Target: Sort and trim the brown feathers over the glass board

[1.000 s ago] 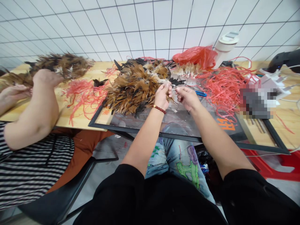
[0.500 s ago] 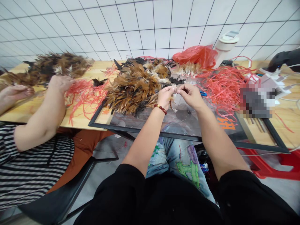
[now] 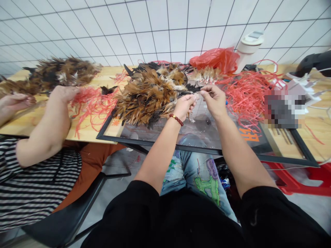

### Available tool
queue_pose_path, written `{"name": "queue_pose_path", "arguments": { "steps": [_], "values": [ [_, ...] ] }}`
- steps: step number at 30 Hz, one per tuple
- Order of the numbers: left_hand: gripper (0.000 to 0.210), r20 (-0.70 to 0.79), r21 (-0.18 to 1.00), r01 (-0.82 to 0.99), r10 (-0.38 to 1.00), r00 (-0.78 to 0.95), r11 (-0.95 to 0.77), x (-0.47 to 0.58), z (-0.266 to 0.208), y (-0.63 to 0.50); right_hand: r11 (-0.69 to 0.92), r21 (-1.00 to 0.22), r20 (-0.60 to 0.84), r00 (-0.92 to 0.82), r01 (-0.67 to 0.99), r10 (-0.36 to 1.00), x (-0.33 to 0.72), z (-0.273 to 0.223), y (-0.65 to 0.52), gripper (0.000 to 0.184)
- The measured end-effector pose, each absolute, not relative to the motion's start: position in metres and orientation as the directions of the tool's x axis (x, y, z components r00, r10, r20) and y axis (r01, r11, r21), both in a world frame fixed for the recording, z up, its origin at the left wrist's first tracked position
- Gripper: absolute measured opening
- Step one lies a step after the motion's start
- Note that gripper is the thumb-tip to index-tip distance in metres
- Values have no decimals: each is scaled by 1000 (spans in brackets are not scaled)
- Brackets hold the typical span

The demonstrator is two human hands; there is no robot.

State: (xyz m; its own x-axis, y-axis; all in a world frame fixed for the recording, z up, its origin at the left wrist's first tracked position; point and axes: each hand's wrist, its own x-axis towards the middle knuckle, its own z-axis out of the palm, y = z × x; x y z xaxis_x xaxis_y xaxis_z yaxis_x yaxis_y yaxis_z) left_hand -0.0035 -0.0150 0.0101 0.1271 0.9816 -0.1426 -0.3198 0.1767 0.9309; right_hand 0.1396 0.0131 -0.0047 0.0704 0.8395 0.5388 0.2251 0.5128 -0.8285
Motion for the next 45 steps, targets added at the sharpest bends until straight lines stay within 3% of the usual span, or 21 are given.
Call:
{"name": "queue_pose_path", "arguments": {
  "steps": [6,14,27,32,35,42,45],
  "values": [
    [17,-161,933,-297,974,160,204,-4,13,-16,431,-895,436,19,114,900,144,-8,21,49],
    [19,-139,948,-251,962,234,197,-4,14,-18,290,-956,278,-185,39,943,146,-6,16,47],
    [27,-70,980,-177,989,131,93,6,7,-18,465,-860,462,-67,211,884,137,-11,17,40],
    [27,-175,904,-331,941,291,271,3,9,-18,410,-895,408,-47,177,912,129,-17,16,49],
    [28,-236,852,-366,899,369,374,0,14,-19,458,-871,456,-52,179,888,130,-18,17,50],
    [28,-222,914,-293,950,219,281,2,18,-22,434,-893,433,-38,121,901,128,-24,24,47],
    [25,-153,913,-357,977,149,197,-2,18,-18,439,-872,458,43,218,888,144,-18,29,38]
  ]
}}
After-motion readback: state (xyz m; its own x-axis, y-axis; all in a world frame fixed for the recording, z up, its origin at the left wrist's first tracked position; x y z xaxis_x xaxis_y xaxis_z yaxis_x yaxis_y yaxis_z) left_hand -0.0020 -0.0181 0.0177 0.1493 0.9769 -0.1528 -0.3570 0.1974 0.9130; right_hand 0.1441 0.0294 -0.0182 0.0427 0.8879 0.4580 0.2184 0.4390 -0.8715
